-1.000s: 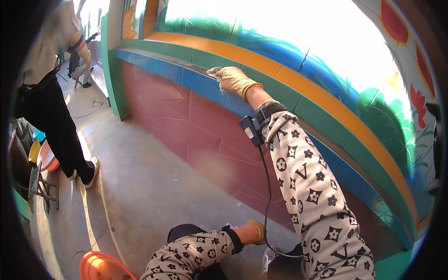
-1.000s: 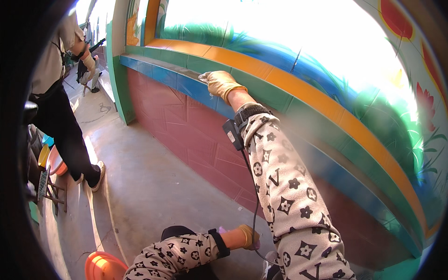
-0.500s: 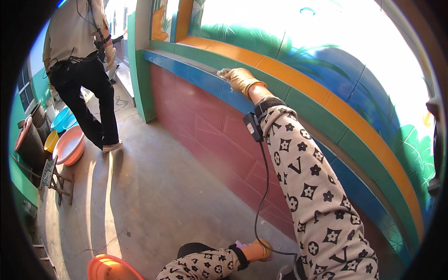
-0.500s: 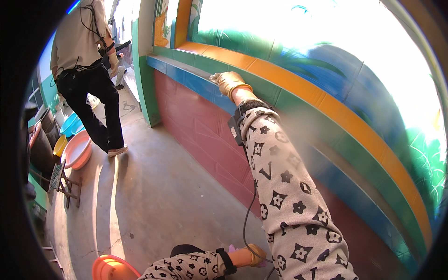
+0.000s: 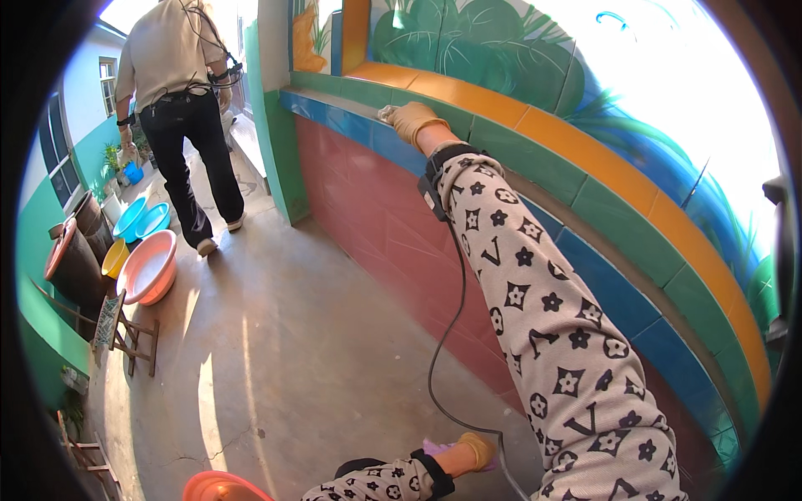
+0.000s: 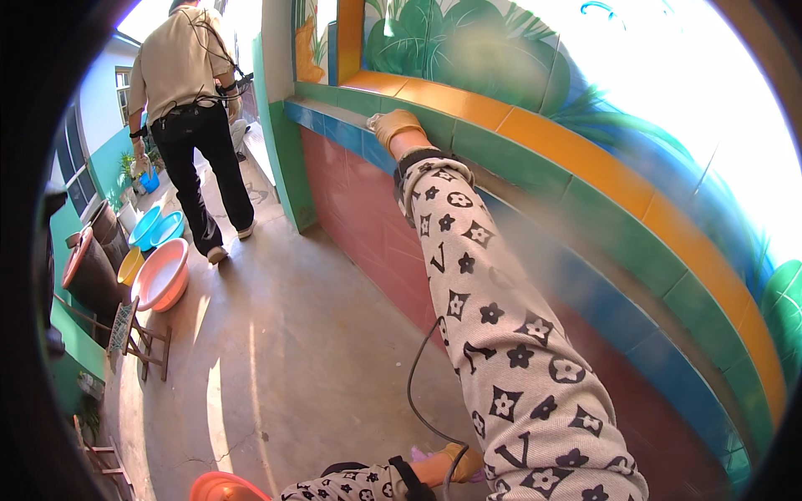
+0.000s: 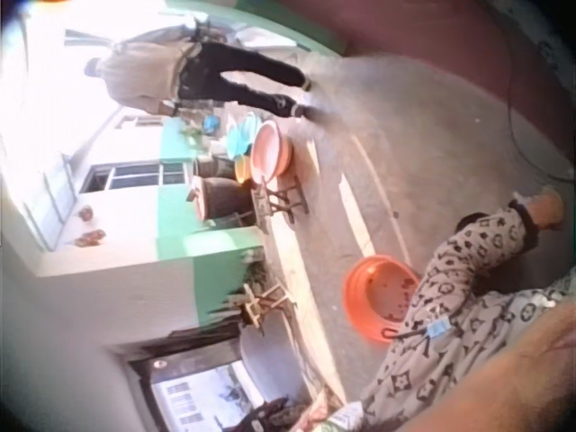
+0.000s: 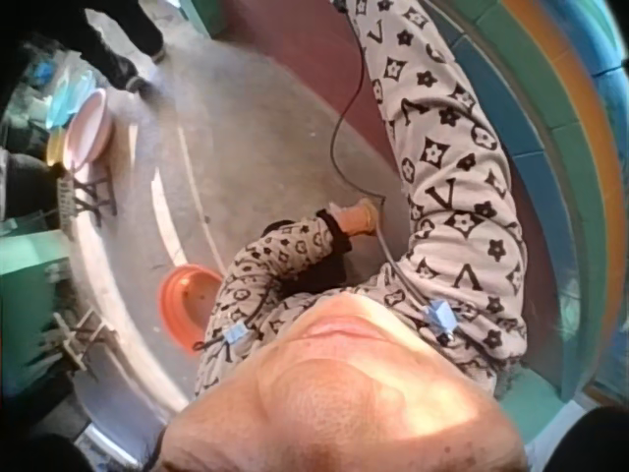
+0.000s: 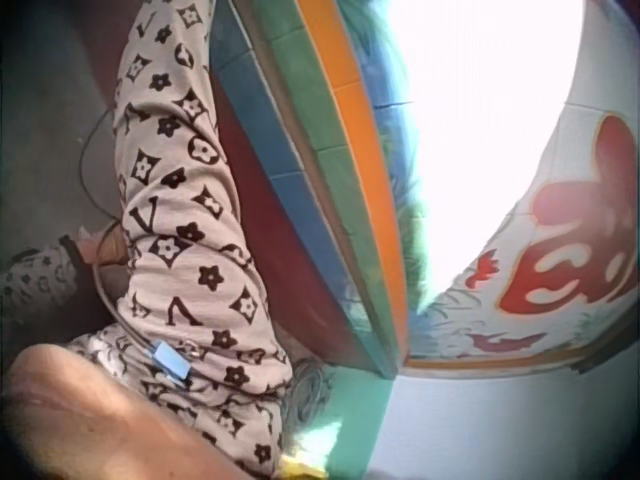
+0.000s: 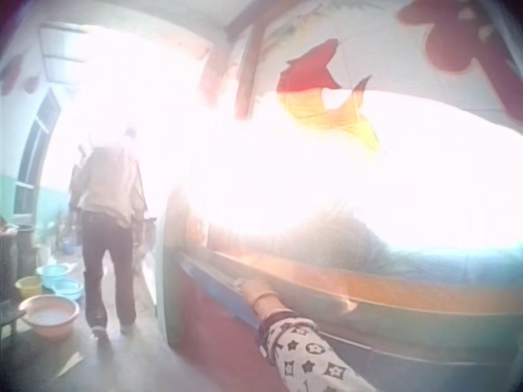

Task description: The person sits on the ground and wipes a colorful tiled wall with a purple cloth. They repeatedly dip the cloth into an orange basin of water and continue wiping the wall surface.

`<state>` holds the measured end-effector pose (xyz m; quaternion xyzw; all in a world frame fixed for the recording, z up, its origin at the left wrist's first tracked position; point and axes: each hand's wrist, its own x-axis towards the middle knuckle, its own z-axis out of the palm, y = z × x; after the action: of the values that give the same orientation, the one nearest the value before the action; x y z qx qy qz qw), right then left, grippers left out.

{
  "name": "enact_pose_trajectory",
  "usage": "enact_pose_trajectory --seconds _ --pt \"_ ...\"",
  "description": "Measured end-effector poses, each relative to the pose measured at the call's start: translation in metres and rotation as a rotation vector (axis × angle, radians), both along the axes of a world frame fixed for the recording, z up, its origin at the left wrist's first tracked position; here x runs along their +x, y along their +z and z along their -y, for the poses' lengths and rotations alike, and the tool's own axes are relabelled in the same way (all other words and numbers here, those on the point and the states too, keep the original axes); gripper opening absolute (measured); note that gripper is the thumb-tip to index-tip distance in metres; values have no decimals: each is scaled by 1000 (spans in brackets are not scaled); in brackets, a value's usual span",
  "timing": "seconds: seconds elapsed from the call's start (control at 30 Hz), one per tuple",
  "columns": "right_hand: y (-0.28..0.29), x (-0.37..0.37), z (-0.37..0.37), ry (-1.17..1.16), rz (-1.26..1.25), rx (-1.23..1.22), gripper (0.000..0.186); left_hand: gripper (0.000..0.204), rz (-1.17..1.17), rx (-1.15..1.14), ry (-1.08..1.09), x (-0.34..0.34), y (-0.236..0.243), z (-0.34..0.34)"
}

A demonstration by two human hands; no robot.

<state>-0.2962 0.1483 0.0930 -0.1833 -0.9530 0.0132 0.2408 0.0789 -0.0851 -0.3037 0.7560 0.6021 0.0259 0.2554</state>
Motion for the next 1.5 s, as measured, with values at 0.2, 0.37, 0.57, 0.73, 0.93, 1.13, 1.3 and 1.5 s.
enact_pose_trajectory --seconds 0.2,0.37,0.57,0.73,0.93,1.13,1.3,1.5 --pt "1 17 12 68 90 47 38 27 -85 -166 -63 -14 16 -14" --pt "-6 12 7 20 226 40 30 21 -5 -49 -122 -47 -18 -17" --pt "-16 18 6 13 -21 -457 35 6 -49 -148 -378 -107 -16 -34" --pt "-16 37 11 -84 45 -303 32 6 279 57 -476 -164 -27 -27" --pt "-30 55 -9 -206 173 -65 35 12 435 -336 -445 -230 8 -79" --pt "-64 99 -46 -219 43 -48 33 16 117 -189 -176 -268 39 -80" --pt "-80 162 -61 -103 -27 83 38 21 147 -81 -106 -271 40 -72" --pt "-83 225 -57 -144 -56 70 29 44 365 72 -1 -262 65 -63"
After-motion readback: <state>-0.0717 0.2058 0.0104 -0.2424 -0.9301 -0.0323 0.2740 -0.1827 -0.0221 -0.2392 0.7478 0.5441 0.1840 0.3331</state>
